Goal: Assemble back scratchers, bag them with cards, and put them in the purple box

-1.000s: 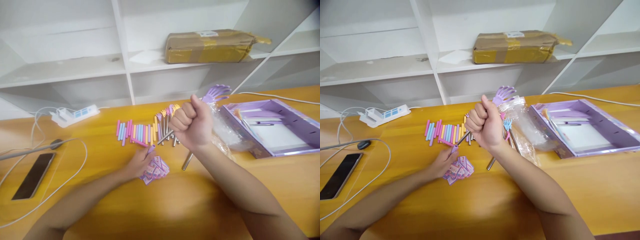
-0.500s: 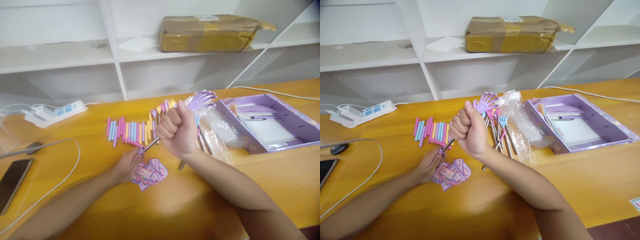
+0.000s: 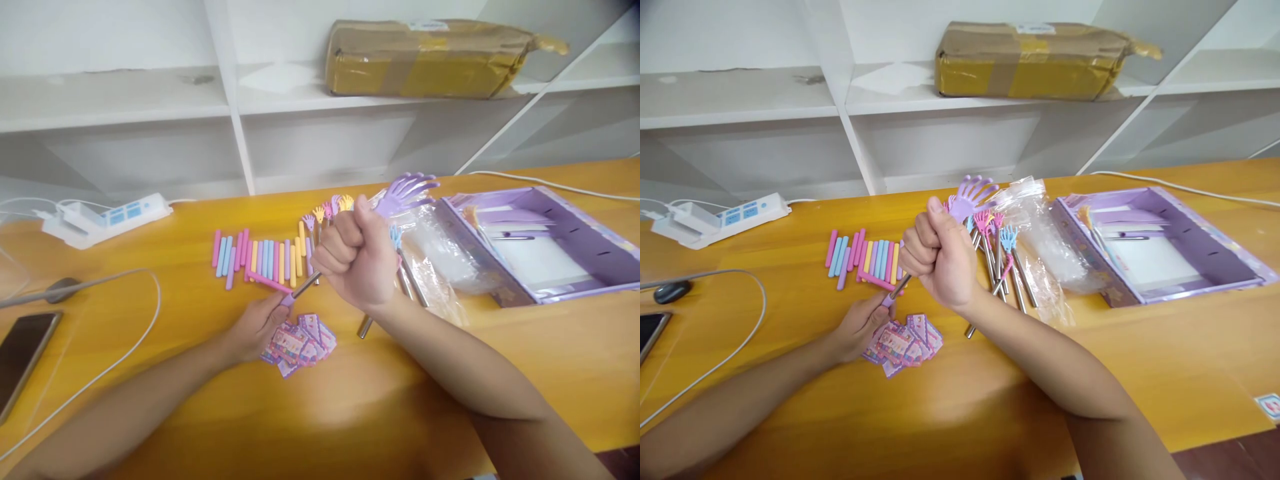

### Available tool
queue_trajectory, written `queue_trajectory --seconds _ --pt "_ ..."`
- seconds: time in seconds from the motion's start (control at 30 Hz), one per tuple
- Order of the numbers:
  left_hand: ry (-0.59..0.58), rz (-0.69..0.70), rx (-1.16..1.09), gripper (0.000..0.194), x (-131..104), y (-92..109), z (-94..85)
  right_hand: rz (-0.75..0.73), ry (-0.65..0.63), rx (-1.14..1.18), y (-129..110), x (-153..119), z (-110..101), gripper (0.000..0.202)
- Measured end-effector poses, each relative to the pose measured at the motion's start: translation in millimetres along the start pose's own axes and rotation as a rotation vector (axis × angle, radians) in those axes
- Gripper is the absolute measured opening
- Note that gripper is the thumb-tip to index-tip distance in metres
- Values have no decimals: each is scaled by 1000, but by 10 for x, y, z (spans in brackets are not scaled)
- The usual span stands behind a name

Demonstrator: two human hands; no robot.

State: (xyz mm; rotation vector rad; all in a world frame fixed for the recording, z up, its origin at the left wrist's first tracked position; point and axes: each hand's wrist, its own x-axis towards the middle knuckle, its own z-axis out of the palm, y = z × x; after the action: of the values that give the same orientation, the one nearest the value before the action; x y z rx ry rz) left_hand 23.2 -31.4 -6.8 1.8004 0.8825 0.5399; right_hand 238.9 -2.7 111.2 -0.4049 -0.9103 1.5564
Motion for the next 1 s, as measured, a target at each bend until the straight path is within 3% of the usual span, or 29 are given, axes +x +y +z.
queue_trajectory --seconds 0.2,0.87,1.0 --pt "18 -19 -18 57 1 -3 12 -2 47 -21 28 38 -12 67" --pt "21 -55 -27 57 26 12 29 46 2 26 259 44 -86 73" --pt "19 -59 -26 55 26 33 26 54 50 20 335 11 -77 72"
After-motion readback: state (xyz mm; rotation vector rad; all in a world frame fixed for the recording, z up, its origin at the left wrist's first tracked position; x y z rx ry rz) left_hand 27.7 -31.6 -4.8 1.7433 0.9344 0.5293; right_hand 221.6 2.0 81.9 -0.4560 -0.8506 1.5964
